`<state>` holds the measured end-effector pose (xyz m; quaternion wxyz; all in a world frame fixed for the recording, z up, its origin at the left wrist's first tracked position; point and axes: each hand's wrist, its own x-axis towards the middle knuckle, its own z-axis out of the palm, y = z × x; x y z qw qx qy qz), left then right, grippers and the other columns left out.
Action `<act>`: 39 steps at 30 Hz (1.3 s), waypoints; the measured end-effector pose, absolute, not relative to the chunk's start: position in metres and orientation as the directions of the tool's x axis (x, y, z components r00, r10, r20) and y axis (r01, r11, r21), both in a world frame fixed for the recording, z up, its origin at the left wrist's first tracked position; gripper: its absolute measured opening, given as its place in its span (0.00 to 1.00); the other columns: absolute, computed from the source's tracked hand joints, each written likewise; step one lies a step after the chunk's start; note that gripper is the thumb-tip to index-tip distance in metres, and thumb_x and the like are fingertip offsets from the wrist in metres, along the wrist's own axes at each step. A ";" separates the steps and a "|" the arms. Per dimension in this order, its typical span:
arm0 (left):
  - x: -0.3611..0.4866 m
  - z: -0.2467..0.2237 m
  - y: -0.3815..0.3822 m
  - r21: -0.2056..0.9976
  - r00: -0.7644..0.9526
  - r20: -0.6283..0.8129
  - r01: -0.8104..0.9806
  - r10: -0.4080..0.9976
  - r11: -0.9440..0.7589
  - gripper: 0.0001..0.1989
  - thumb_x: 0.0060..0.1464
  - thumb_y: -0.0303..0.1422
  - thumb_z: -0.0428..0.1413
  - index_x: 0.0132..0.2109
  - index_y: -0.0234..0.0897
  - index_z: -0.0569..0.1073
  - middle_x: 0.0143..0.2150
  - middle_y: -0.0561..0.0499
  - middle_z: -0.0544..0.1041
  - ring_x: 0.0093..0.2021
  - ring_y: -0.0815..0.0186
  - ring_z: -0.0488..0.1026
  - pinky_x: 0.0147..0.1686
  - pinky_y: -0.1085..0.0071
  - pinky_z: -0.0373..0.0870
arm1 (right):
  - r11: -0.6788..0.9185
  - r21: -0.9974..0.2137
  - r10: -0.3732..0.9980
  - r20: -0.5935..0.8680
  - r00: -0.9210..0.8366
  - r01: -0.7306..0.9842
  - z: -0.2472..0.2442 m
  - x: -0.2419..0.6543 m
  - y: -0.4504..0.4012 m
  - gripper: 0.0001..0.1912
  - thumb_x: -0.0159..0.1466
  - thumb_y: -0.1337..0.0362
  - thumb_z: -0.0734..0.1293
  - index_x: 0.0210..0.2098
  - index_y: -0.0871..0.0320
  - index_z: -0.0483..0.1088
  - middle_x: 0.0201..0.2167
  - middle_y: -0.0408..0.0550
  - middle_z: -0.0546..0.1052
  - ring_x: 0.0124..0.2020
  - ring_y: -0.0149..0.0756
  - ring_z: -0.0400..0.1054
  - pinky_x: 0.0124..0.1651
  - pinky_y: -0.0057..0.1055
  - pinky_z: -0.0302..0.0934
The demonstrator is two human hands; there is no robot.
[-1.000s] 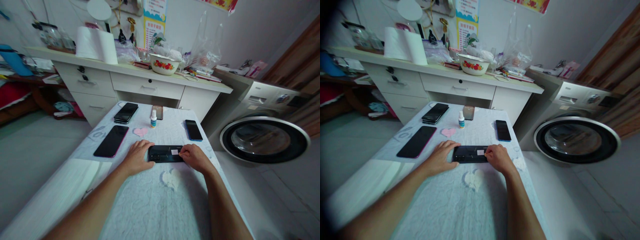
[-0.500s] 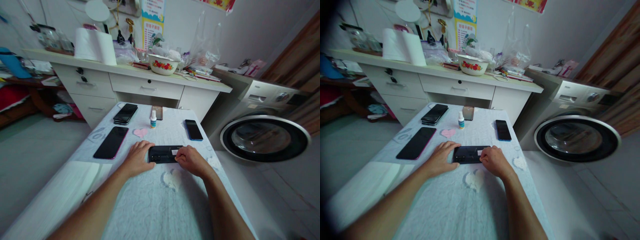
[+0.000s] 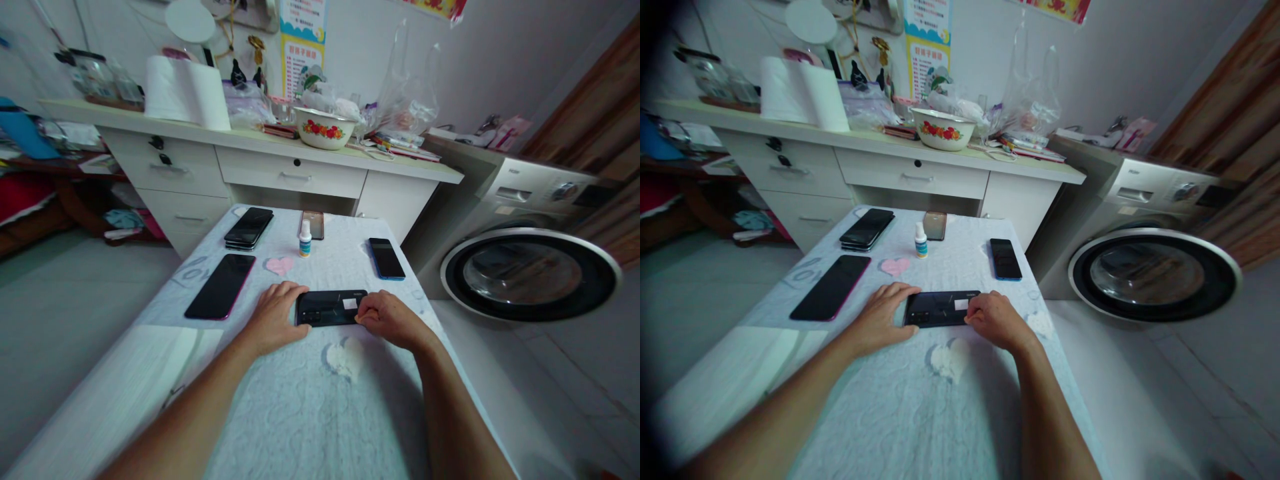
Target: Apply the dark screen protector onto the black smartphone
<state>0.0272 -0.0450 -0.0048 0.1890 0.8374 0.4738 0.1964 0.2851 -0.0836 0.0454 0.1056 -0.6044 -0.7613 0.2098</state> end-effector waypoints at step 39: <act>0.028 -0.003 -0.043 0.497 0.472 0.140 0.727 0.870 -0.475 0.30 0.42 0.37 0.57 0.56 0.44 0.66 0.54 0.48 0.68 0.53 0.53 0.63 0.54 0.57 0.59 | -0.029 -0.783 0.980 -0.144 -0.135 0.621 0.015 0.327 -0.069 0.10 0.56 0.57 0.66 0.29 0.59 0.72 0.19 0.39 0.69 0.22 0.28 0.62 0.26 0.24 0.54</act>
